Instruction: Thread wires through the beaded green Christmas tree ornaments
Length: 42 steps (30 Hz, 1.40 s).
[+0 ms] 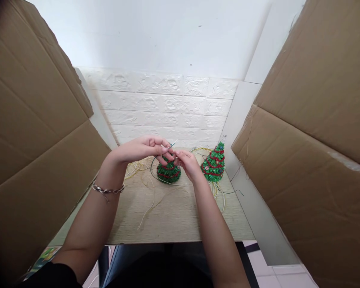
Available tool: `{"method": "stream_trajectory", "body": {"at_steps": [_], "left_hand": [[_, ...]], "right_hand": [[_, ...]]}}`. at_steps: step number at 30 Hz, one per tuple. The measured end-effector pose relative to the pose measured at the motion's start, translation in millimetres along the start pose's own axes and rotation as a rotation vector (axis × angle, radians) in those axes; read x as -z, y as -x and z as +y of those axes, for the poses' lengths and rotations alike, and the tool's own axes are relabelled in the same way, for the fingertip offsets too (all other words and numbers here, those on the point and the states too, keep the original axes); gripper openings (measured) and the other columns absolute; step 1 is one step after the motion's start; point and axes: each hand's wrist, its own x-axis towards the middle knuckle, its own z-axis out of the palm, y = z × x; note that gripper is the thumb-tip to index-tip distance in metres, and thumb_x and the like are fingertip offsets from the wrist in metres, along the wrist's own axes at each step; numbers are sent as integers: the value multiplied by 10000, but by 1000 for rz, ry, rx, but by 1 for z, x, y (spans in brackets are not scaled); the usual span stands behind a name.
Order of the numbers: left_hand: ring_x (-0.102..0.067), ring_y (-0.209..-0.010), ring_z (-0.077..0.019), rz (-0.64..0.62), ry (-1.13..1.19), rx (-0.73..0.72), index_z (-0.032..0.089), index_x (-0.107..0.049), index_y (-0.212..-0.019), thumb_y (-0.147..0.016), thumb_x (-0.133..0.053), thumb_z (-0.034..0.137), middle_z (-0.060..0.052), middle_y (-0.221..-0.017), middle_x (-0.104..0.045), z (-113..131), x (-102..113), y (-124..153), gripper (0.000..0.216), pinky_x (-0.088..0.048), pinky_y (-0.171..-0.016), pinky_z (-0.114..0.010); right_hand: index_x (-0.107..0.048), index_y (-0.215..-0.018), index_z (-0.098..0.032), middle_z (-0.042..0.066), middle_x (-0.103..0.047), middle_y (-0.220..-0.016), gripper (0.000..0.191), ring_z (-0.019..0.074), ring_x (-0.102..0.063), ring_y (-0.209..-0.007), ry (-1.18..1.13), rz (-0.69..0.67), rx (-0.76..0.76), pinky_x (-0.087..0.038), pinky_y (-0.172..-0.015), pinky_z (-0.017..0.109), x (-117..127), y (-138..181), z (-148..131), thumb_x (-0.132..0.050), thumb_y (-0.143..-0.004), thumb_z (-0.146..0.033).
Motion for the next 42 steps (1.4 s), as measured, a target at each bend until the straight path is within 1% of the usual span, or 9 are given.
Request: {"method": "stream_trajectory", "body": {"at_steps": [5, 9, 13, 17, 21, 27, 31, 36, 42], "left_hand": [[-645, -728, -139, 67, -131, -28, 179, -520, -886, -826, -534, 361, -31, -793, -689, -9, -1, -6, 192, -467, -611, -248], [-614, -672, -119, 30, -92, -54, 177, -497, -859, -824, -530, 358, -31, -784, -686, -10, -2, -9, 187, -444, -582, -238], [-599, -683, -111, 55, -72, -95, 160, -541, -811, -805, -550, 332, -25, -758, -669, -8, -5, -10, 172, -445, -612, -237], [-566, -657, -107, 140, -223, -111, 147, -610, -753, -778, -557, 327, -16, -716, -638, -9, -5, -12, 188, -427, -589, -231], [-554, -658, -114, 186, -358, -87, 150, -647, -751, -760, -537, 306, -13, -706, -633, -12, -5, -13, 190, -413, -576, -231], [-528, -581, -100, 187, -390, -29, 155, -651, -750, -739, -544, 291, 1, -635, -614, -11, -6, -14, 174, -386, -525, -217], [-556, -642, -114, 168, -397, -50, 153, -655, -725, -738, -547, 281, -10, -675, -631, -12, -5, -14, 168, -411, -573, -223], [-570, -730, -133, 172, -431, -56, 152, -653, -686, -741, -542, 273, -25, -745, -641, -13, -5, -15, 173, -425, -629, -228], [-555, -732, -136, 192, -476, -60, 151, -652, -645, -732, -552, 277, -23, -728, -617, -13, -5, -16, 183, -415, -629, -232]], "right_hand": [[-668, -784, -197, -7, -627, -701, 350, 116, -585, -671, -54, -142, -91, -509, -697, 276, -10, 6, -2, -720, -613, -498], [-664, -882, -240, -9, -652, -738, 429, 160, -641, -745, -99, -242, -133, -521, -792, 364, -11, 10, 0, -718, -592, -553], [-665, -786, -211, 16, -680, -779, 413, 159, -654, -753, -167, -298, -126, -508, -820, 381, -9, 12, 3, -707, -592, -573], [-672, -783, -222, 7, -685, -812, 410, 133, -630, -704, -190, -189, -17, -516, -782, 354, -15, 11, 4, -778, -513, -511], [-682, -724, -217, -14, -652, -697, 361, 117, -590, -670, -174, -60, 0, -502, -746, 303, -25, 9, 3, -820, -456, -416], [-687, -650, -216, -50, -602, -607, 218, 78, -537, -625, -174, -10, 56, -454, -636, 222, -34, 8, 6, -810, -494, -306], [-667, -606, -194, -46, -600, -579, 234, 68, -510, -569, -180, 49, 24, -436, -565, 207, -32, 7, 5, -815, -470, -314], [-641, -604, -190, -42, -605, -585, 272, 73, -529, -572, -215, 40, 11, -463, -578, 209, -33, 8, 3, -828, -452, -317], [-667, -630, -193, -46, -613, -590, 286, 69, -514, -551, -237, 58, 8, -459, -552, 206, -37, 7, 4, -838, -427, -299]]}}
